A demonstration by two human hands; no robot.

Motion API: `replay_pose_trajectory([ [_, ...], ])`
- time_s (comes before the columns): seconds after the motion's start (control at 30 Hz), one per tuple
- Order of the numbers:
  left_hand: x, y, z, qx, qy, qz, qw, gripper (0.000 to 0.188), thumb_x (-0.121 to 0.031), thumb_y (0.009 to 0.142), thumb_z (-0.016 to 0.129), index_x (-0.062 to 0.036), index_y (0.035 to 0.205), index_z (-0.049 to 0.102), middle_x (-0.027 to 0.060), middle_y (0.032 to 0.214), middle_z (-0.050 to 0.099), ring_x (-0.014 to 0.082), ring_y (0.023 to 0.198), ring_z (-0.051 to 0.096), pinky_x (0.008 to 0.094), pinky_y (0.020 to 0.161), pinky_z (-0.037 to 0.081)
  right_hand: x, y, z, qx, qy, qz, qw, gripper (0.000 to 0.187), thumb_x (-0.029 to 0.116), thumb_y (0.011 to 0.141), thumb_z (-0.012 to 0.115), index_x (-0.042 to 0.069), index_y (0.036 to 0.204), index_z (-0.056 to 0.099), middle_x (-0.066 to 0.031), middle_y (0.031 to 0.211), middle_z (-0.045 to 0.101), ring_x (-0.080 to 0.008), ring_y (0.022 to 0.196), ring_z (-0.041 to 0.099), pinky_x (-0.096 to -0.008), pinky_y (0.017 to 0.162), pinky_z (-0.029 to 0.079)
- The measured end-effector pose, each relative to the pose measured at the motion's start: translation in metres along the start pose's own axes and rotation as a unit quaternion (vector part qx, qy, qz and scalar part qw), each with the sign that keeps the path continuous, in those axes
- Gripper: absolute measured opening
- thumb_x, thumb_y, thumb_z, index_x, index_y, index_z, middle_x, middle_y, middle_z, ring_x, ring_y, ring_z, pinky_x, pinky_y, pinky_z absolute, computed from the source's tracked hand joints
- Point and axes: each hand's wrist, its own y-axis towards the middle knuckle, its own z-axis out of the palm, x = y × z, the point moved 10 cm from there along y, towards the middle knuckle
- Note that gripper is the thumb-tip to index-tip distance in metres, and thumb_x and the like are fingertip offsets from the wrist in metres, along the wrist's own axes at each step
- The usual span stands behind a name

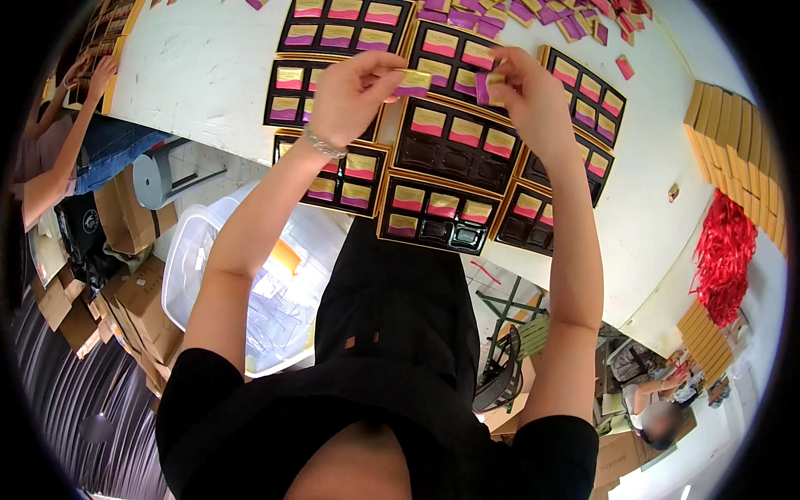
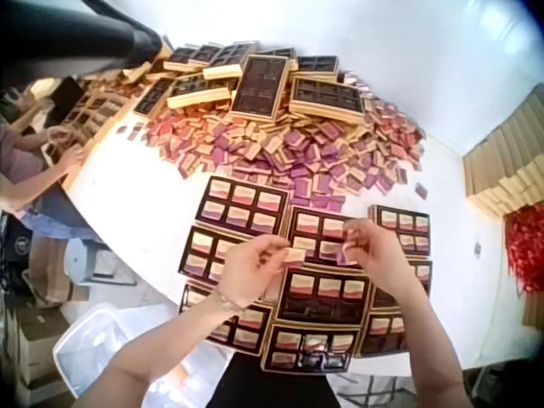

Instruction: The person places small pink and gold-wrapped chocolate pieces into black compartmentalized trays on a white table. They then pick up clear plastic lids from a bin and cover the filled trays, stacking them on the table.

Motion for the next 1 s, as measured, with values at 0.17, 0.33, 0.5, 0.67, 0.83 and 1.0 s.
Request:
replay_pose_trajectory([
  [0.17, -0.009, -0.029, 0.035, 0.104, 0.072, -0.043, 0.991, 0.016, -0.011, 0.087, 0.066, -0.0008, 0.098, 0.071, 0.0061, 0.076, 0.071, 0.0089, 0.070, 0.068, 0.0222, 0.062, 0.053, 0.031, -0.050, 0.039, 0.111, -0.053, -0.105, 0.987, 0.016, -0.006, 0.079, 0.065, 0.000, 0.094, 0.065, -0.0093, 0.086, 0.065, -0.0202, 0.079, 0.065, -0.0306, 0.069, 0.051],
  [0.33, -0.024, -0.058, 0.048, 0.093, 0.225, 0.075, 0.967, 0.015, -0.009, 0.082, 0.070, -0.0028, 0.096, 0.071, 0.0086, 0.088, 0.069, 0.0215, 0.078, 0.068, 0.0304, 0.069, 0.054, 0.023, -0.077, 0.056, 0.043, -0.099, -0.151, 0.983, 0.023, -0.003, 0.077, 0.066, 0.005, 0.099, 0.068, -0.0091, 0.098, 0.066, -0.0296, 0.089, 0.063, -0.0365, 0.078, 0.052],
  [0.5, -0.039, -0.087, 0.054, 0.094, 0.335, 0.241, 0.906, 0.041, -0.017, 0.078, 0.072, -0.0047, 0.116, 0.063, 0.0103, 0.118, 0.062, 0.0288, 0.110, 0.060, 0.0401, 0.088, 0.050, 0.024, -0.120, 0.047, -0.057, -0.137, -0.159, 0.976, 0.036, 0.002, 0.076, 0.069, 0.002, 0.112, 0.063, -0.0113, 0.116, 0.063, -0.0300, 0.109, 0.060, -0.0385, 0.090, 0.051],
  [0.67, -0.031, -0.124, 0.084, 0.226, 0.417, 0.255, 0.843, 0.068, -0.036, 0.080, 0.068, -0.0041, 0.136, 0.048, 0.0090, 0.147, 0.043, 0.0244, 0.138, 0.038, 0.0521, 0.112, 0.027, 0.017, -0.152, 0.087, 0.010, -0.279, -0.140, 0.950, 0.063, 0.028, 0.079, 0.070, 0.000, 0.131, 0.051, -0.0107, 0.141, 0.047, -0.0269, 0.134, 0.041, -0.0478, 0.111, 0.031],
  [0.83, -0.023, -0.128, 0.084, 0.250, 0.442, 0.233, 0.829, 0.078, -0.049, 0.078, 0.063, -0.0049, 0.140, 0.045, 0.0083, 0.150, 0.039, 0.0217, 0.141, 0.033, 0.0585, 0.114, 0.017, 0.019, -0.155, 0.091, 0.016, -0.342, -0.124, 0.931, 0.065, 0.039, 0.081, 0.067, 0.001, 0.131, 0.052, -0.0089, 0.144, 0.046, -0.0233, 0.137, 0.038, -0.0533, 0.113, 0.023],
  [1.0, -0.034, -0.113, 0.070, 0.229, 0.413, 0.242, 0.848, 0.071, -0.048, 0.084, 0.060, -0.0051, 0.138, 0.046, 0.0091, 0.150, 0.039, 0.0217, 0.140, 0.036, 0.0643, 0.112, 0.017, 0.027, -0.124, 0.052, -0.075, -0.181, -0.151, 0.969, 0.035, 0.018, 0.085, 0.068, 0.003, 0.116, 0.062, -0.0114, 0.121, 0.063, -0.0278, 0.115, 0.059, -0.0451, 0.102, 0.043],
])
